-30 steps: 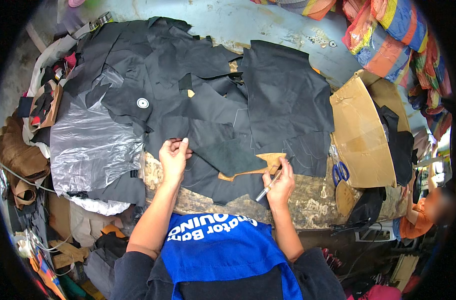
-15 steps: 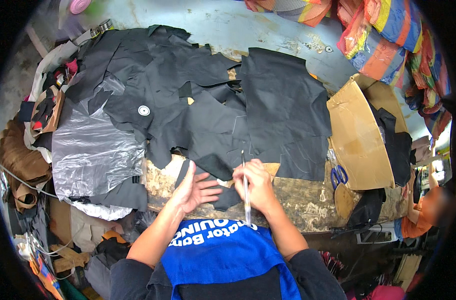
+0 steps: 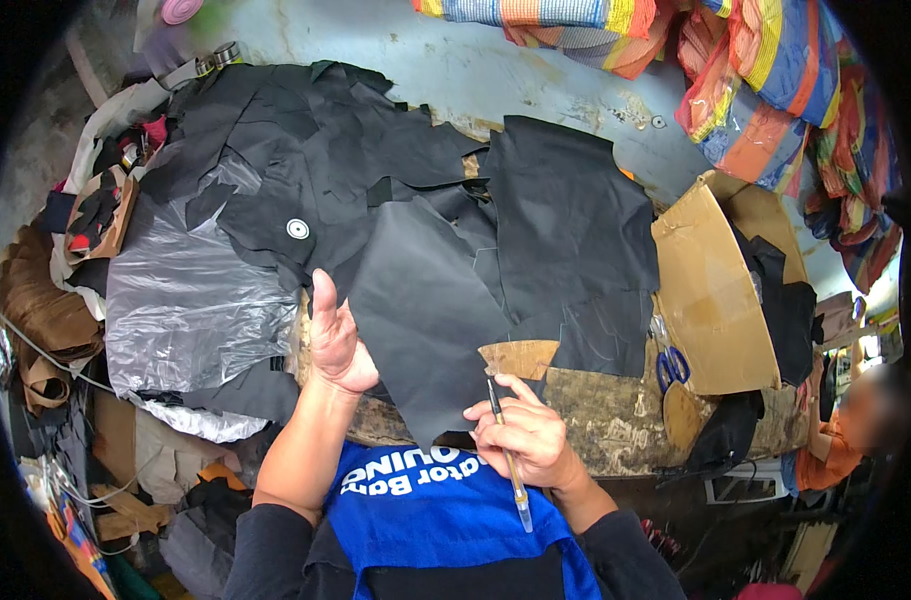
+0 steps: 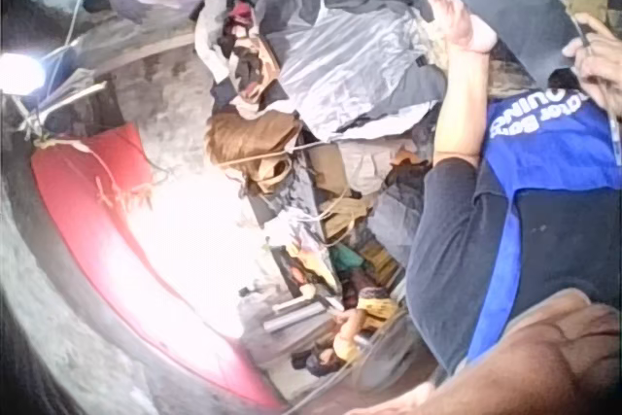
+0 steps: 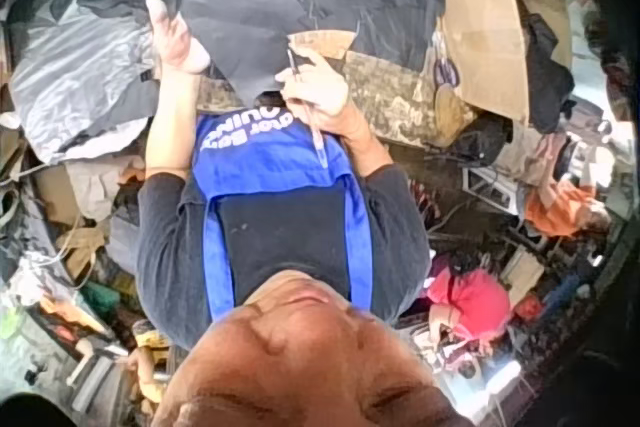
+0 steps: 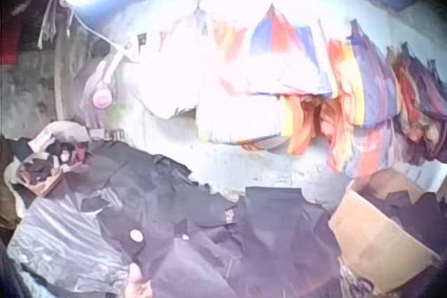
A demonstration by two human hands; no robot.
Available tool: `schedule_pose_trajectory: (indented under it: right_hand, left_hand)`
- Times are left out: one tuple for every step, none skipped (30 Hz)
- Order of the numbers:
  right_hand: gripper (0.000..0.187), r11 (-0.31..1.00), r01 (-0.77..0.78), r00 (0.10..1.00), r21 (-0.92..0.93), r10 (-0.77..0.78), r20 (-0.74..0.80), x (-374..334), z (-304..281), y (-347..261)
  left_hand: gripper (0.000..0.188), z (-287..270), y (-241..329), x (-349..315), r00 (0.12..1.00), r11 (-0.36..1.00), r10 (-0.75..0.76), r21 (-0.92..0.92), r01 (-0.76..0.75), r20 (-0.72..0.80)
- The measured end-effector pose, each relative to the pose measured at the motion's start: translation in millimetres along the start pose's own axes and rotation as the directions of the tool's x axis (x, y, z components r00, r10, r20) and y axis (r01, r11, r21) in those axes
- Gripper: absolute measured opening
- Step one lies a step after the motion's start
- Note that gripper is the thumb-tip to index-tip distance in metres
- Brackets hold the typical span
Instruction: The person lays black fabric flat on a worktable, places cardboard pattern pieces on the fabric, and traces their outlines with a pen. The person then lifts the fabric to reposition it and continues tracing additional pattern pieces. The traced fabric remains on the table at the end of the clip.
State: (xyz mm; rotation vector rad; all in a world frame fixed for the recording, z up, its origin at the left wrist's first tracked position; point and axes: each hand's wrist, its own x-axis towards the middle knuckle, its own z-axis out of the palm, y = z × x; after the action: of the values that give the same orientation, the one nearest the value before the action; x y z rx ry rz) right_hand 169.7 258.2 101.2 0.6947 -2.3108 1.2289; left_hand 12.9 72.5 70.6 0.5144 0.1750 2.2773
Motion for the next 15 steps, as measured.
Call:
schedule_pose_trajectory:
  right_hand:
    - [0.019,1.000,0.012,1.000,0.016,-0.012,0.008,0.5,-0.7,0.3]
    - [0.020,0.999,0.024,1.000,0.033,-0.024,0.015,0.9,-0.9,0.6]
    - [0.020,0.999,0.030,0.999,0.041,-0.030,0.013,1.1,-0.4,0.6]
    - [0.019,0.998,0.035,0.999,0.049,-0.036,0.010,1.3,0.1,1.0]
    - [0.019,0.998,0.034,0.999,0.051,-0.034,0.013,1.2,0.8,1.0]
    - [0.019,0.997,0.031,1.000,0.074,-0.031,0.003,1.0,1.6,1.1]
    - [0.019,0.996,0.021,1.000,0.090,-0.021,-0.002,0.8,2.3,1.0]
    - [0.019,0.994,0.011,1.000,0.107,-0.010,-0.007,0.6,3.1,0.6]
    - [0.019,0.994,-0.003,1.000,0.106,0.004,-0.015,0.7,3.9,0.2]
    - [0.019,0.994,-0.016,1.000,0.105,0.019,-0.025,1.2,4.5,-0.6]
    - [0.019,0.994,-0.027,0.999,0.104,0.031,-0.035,2.2,4.7,-1.5]
    - [0.019,0.994,-0.023,0.999,0.109,0.027,-0.037,3.5,4.5,-2.8]
    - [0.020,0.993,-0.016,0.999,0.114,0.021,-0.040,5.1,3.3,-4.6]
    - [0.020,0.993,-0.011,0.999,0.119,0.017,-0.051,7.1,1.7,-6.6]
    - [0.021,0.991,0.007,0.999,0.132,0.000,-0.050,9.7,-0.1,-8.5]
  left_hand:
    - [0.085,2.9,1.0,-0.3,1.000,1.000,0.001,-0.003,-0.001,0.015]
    - [0.081,4.6,2.5,-1.3,1.000,1.000,0.002,0.024,-0.002,0.009]
    - [0.078,5.3,4.0,-2.6,1.000,0.997,0.004,0.071,-0.002,-0.021]
    - [0.073,5.2,6.1,-4.1,1.000,0.998,0.005,0.056,-0.004,-0.018]
    - [0.069,4.6,9.1,-5.8,0.999,0.998,0.004,0.060,-0.002,-0.040]
    - [0.064,3.8,11.8,-7.6,0.999,0.997,-0.003,0.079,0.006,-0.040]
    - [0.062,3.2,14.5,-9.3,0.997,0.995,0.000,0.101,0.008,-0.080]
    - [0.059,2.9,16.7,-10.4,0.995,0.990,-0.003,0.138,0.017,-0.099]
    - [0.057,3.3,18.3,-11.2,0.995,0.986,-0.012,0.161,0.028,-0.096]
    - [0.057,4.3,18.8,-11.4,0.992,0.986,-0.001,0.164,0.022,-0.126]
    - [0.056,5.8,18.3,-10.7,0.991,0.988,0.004,0.154,0.016,-0.132]
    - [0.056,7.8,17.6,-9.2,0.988,0.989,0.007,0.146,0.016,-0.152]
    - [0.060,10.5,16.5,-7.3,0.994,0.998,0.015,0.062,-0.009,-0.106]
    - [0.065,13.6,14.7,-5.5,0.997,0.999,0.023,-0.022,-0.024,-0.076]
    - [0.069,16.9,14.1,-3.4,0.999,0.996,0.025,-0.089,-0.029,-0.047]
